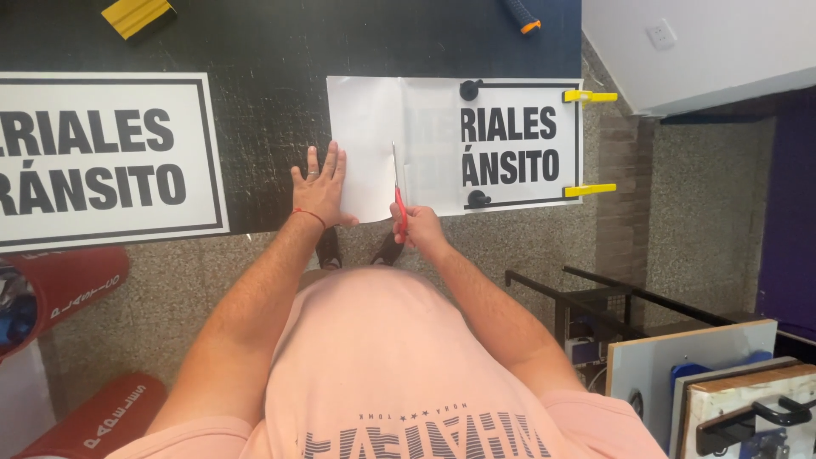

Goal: The person applies a printed sign reading 'MATERIALES EN TRÁNSITO' onto a metal sheet. They align the sign, secure it with clips, apply a transfer film, trim the excess with scissors, and smooth the surface with a squeegee.

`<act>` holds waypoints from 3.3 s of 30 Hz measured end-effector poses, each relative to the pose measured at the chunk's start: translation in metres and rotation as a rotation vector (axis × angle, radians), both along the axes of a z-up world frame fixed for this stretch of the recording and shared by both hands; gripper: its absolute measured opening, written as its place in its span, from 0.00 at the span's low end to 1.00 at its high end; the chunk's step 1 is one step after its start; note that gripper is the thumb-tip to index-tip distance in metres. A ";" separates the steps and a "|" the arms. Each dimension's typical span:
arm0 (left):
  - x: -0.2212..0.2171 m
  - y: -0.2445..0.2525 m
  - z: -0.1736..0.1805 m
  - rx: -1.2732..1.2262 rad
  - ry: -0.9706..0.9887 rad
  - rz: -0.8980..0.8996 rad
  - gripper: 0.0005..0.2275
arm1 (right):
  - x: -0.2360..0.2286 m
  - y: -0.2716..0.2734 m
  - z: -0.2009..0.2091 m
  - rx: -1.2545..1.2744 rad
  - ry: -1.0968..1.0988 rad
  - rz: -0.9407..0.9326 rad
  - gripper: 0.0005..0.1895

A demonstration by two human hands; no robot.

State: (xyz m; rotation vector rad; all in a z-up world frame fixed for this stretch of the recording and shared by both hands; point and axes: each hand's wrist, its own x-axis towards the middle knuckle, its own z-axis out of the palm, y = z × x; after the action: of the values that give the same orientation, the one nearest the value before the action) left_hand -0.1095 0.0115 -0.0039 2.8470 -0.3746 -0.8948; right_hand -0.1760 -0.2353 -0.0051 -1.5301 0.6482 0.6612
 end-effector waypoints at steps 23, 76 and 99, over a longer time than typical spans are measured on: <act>0.001 -0.001 0.000 0.024 -0.018 -0.029 0.71 | 0.112 0.018 0.001 -0.110 -0.074 0.074 0.29; 0.082 0.011 -0.071 0.036 -0.566 0.305 0.29 | 0.170 -0.066 0.010 0.474 0.036 0.195 0.25; 0.040 -0.094 -0.041 -0.271 -0.632 -0.210 0.28 | 0.195 -0.064 0.005 0.460 0.034 0.162 0.26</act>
State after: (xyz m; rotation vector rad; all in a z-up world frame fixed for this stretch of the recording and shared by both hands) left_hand -0.0697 -0.0823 -0.0446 2.7898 -0.7998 0.0692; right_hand 0.0187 -0.2991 -0.0002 -1.1502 0.3641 0.8926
